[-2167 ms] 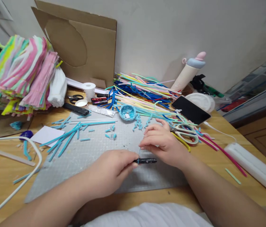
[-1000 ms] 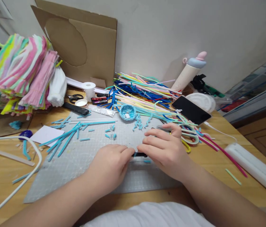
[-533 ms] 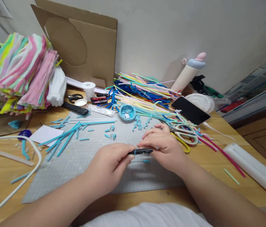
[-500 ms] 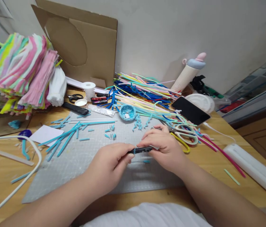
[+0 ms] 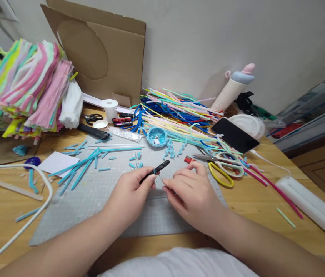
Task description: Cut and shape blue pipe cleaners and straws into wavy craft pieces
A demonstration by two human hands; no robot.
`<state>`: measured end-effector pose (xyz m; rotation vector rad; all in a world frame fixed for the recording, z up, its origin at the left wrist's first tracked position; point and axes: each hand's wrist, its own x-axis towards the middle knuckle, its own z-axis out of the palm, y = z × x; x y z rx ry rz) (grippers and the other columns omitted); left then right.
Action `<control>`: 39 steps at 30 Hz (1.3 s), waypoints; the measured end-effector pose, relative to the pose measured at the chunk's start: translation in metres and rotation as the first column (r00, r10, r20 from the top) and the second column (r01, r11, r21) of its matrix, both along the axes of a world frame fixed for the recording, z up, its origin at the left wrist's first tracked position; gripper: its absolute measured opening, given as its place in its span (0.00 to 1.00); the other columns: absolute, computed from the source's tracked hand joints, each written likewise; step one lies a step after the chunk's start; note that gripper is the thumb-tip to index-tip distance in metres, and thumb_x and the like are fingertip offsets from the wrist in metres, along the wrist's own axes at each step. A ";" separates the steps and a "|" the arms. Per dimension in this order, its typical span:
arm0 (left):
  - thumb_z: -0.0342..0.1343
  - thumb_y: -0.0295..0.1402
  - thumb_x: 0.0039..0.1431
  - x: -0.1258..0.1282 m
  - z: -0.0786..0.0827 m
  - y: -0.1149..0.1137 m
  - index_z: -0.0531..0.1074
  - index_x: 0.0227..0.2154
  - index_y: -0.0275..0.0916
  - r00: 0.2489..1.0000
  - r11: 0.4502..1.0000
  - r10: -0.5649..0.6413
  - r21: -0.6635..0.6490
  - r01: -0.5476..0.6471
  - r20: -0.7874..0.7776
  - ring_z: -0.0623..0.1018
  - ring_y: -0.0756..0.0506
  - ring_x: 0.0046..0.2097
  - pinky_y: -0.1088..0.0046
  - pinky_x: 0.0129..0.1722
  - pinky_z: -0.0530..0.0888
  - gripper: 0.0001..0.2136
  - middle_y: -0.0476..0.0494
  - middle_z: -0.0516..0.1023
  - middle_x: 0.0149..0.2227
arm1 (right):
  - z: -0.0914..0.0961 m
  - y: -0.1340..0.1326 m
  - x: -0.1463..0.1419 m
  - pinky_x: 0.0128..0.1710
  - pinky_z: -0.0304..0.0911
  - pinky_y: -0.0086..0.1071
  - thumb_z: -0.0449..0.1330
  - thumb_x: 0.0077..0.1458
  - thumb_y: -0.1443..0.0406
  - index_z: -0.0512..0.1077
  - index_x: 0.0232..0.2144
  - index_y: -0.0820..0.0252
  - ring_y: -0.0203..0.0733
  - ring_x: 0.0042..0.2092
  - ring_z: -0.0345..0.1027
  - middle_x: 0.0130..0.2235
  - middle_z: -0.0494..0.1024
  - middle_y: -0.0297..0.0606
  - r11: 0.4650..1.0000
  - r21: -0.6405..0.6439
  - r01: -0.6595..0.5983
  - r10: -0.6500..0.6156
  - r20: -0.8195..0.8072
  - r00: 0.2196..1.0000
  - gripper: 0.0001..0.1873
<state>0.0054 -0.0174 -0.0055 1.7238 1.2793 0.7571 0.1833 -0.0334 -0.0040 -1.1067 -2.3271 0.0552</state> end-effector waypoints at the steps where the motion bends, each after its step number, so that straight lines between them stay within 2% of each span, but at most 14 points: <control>1: 0.45 0.33 0.60 0.000 0.000 0.000 0.68 0.25 0.39 1.000 1.000 0.001 0.001 -0.001 -0.008 0.72 0.49 0.31 0.74 0.33 0.66 0.11 0.51 0.73 0.26 | 0.000 -0.001 -0.001 0.44 0.47 0.40 0.53 0.55 0.70 0.69 0.29 0.60 0.34 0.31 0.63 0.25 0.72 0.31 1.000 0.004 0.003 -0.003 0.008 1.000 0.06; 5: 0.44 0.34 0.60 0.000 0.000 -0.001 0.70 0.29 0.39 0.995 0.999 0.004 0.032 -0.001 -0.097 0.73 0.48 0.32 0.73 0.33 0.67 0.11 0.50 0.75 0.27 | -0.002 -0.003 -0.002 0.43 0.48 0.39 0.54 0.54 0.69 0.66 0.23 0.60 0.33 0.28 0.60 0.22 0.68 0.30 0.999 0.001 0.036 -0.036 0.004 0.999 0.08; 10: 0.44 0.32 0.60 -0.001 -0.004 -0.001 0.71 0.40 0.41 0.940 0.984 0.024 0.175 0.039 -0.341 0.75 0.44 0.39 0.69 0.36 0.68 0.11 0.44 0.78 0.38 | -0.002 -0.005 -0.004 0.43 0.48 0.38 0.53 0.54 0.71 0.67 0.25 0.60 0.33 0.30 0.62 0.23 0.71 0.31 1.000 0.013 -0.012 0.012 -0.015 1.000 0.07; 12: 0.44 0.31 0.60 -0.002 -0.005 -0.001 0.70 0.43 0.41 0.898 0.968 0.023 0.235 0.090 -0.439 0.75 0.43 0.39 0.68 0.36 0.68 0.12 0.43 0.78 0.39 | 0.002 -0.006 -0.003 0.43 0.47 0.39 0.53 0.55 0.72 0.68 0.26 0.60 0.33 0.30 0.63 0.23 0.72 0.30 0.999 0.037 -0.028 0.028 -0.008 1.000 0.08; 16: 0.44 0.27 0.60 -0.003 -0.002 -0.001 0.70 0.41 0.40 0.796 0.918 -0.055 0.284 0.279 -0.603 0.75 0.42 0.37 0.67 0.35 0.68 0.12 0.44 0.77 0.34 | 0.012 -0.004 0.001 0.44 0.46 0.39 0.54 0.55 0.71 0.69 0.28 0.59 0.33 0.31 0.65 0.25 0.73 0.29 0.995 0.097 -0.014 0.014 0.001 1.000 0.06; 21: 0.44 0.24 0.59 -0.002 0.004 0.000 0.70 0.40 0.41 0.742 0.836 -0.144 0.321 0.446 -0.655 0.73 0.44 0.35 0.67 0.33 0.65 0.12 0.46 0.76 0.31 | 0.016 0.008 0.015 0.46 0.45 0.40 0.57 0.55 0.66 0.71 0.30 0.55 0.37 0.37 0.65 0.31 0.75 0.31 0.999 0.030 0.043 -0.041 -0.062 0.997 0.04; 26: 0.44 0.23 0.59 -0.003 0.005 0.000 0.70 0.42 0.42 0.747 0.784 -0.207 0.349 0.513 -0.632 0.73 0.44 0.36 0.67 0.35 0.65 0.14 0.46 0.76 0.34 | 0.009 0.022 0.023 0.46 0.46 0.41 0.59 0.53 0.62 0.72 0.28 0.55 0.40 0.41 0.64 0.36 0.73 0.34 0.991 -0.127 0.051 -0.070 -0.146 0.987 0.05; 29: 0.45 0.24 0.59 -0.004 0.003 0.000 0.71 0.41 0.42 0.772 0.807 -0.230 0.327 0.491 -0.592 0.74 0.44 0.37 0.67 0.36 0.66 0.13 0.45 0.77 0.35 | 0.008 0.024 0.023 0.46 0.48 0.40 0.60 0.53 0.62 0.72 0.27 0.56 0.40 0.41 0.64 0.36 0.73 0.35 0.985 -0.169 0.026 -0.058 -0.186 0.981 0.05; 31: 0.45 0.26 0.59 -0.004 0.002 -0.001 0.71 0.41 0.42 0.806 0.845 -0.237 0.294 0.446 -0.542 0.74 0.44 0.38 0.67 0.37 0.67 0.12 0.45 0.78 0.35 | 0.010 0.023 0.023 0.46 0.49 0.41 0.59 0.54 0.62 0.72 0.27 0.56 0.40 0.41 0.64 0.35 0.72 0.35 0.993 -0.120 -0.006 -0.017 -0.189 0.982 0.05; 35: 0.45 0.29 0.60 -0.003 0.000 -0.002 0.71 0.41 0.42 0.873 0.924 -0.215 0.198 0.327 -0.438 0.75 0.45 0.39 0.70 0.37 0.68 0.12 0.45 0.78 0.38 | 0.013 0.013 0.020 0.49 0.48 0.45 0.60 0.53 0.64 0.73 0.27 0.52 0.41 0.41 0.63 0.32 0.72 0.33 0.994 0.108 -0.013 0.028 -0.137 0.990 0.03; 39: 0.45 0.30 0.59 -0.001 0.002 -0.002 0.72 0.32 0.41 0.920 0.963 -0.224 0.075 0.261 -0.322 0.74 0.46 0.35 0.73 0.32 0.67 0.10 0.47 0.78 0.32 | 0.014 0.002 0.016 0.53 0.46 0.47 0.62 0.51 0.67 0.72 0.28 0.50 0.39 0.41 0.64 0.31 0.75 0.27 0.934 0.348 -0.076 0.094 -0.033 0.995 0.04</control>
